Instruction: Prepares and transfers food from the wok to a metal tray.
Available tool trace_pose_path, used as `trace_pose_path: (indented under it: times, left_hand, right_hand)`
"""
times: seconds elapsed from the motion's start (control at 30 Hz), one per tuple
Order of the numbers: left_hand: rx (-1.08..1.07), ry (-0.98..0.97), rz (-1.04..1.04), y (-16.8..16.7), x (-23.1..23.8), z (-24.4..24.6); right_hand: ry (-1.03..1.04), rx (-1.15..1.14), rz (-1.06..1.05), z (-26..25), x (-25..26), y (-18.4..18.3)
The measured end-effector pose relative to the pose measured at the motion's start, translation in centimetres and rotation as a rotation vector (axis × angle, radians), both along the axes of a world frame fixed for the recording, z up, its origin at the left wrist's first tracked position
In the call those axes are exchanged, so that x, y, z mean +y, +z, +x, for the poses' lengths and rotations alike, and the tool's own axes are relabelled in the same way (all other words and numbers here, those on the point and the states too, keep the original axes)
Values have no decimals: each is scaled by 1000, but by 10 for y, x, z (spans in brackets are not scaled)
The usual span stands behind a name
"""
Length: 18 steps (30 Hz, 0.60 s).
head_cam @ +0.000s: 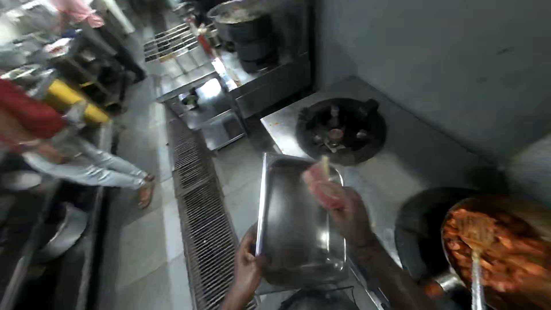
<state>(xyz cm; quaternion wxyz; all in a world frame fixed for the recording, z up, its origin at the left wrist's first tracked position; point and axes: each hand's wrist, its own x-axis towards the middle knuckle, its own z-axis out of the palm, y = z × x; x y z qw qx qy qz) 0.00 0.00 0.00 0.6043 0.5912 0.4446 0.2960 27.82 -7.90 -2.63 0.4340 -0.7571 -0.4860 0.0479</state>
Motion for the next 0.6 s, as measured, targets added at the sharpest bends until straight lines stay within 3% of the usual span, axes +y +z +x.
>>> trace_pose_path:
  times: [0.13, 0.2, 0.3, 0.37, 0.53, 0.6]
  left_hand:
    - [-93, -297, 15, 7, 19, 7]
    - [-126, -352, 7, 12, 35, 1]
    - [-213, -419, -14, 15, 57, -10]
    - [-270, -483, -6, 17, 65, -15]
    - [-267, -580, 145, 26, 73, -28]
    - [-280, -574, 181, 35, 72, -34]
  right_hand:
    - [-16, -111, -142, -82, 49, 22]
    - [72, -168, -164, -112, 31, 23]
    - [379, -196, -268, -148, -16, 8]
    - [414, -257, -245, -151, -13, 8]
    - [48, -380, -8, -83, 24, 67]
    - [-175, -370, -28, -60, 15, 80]
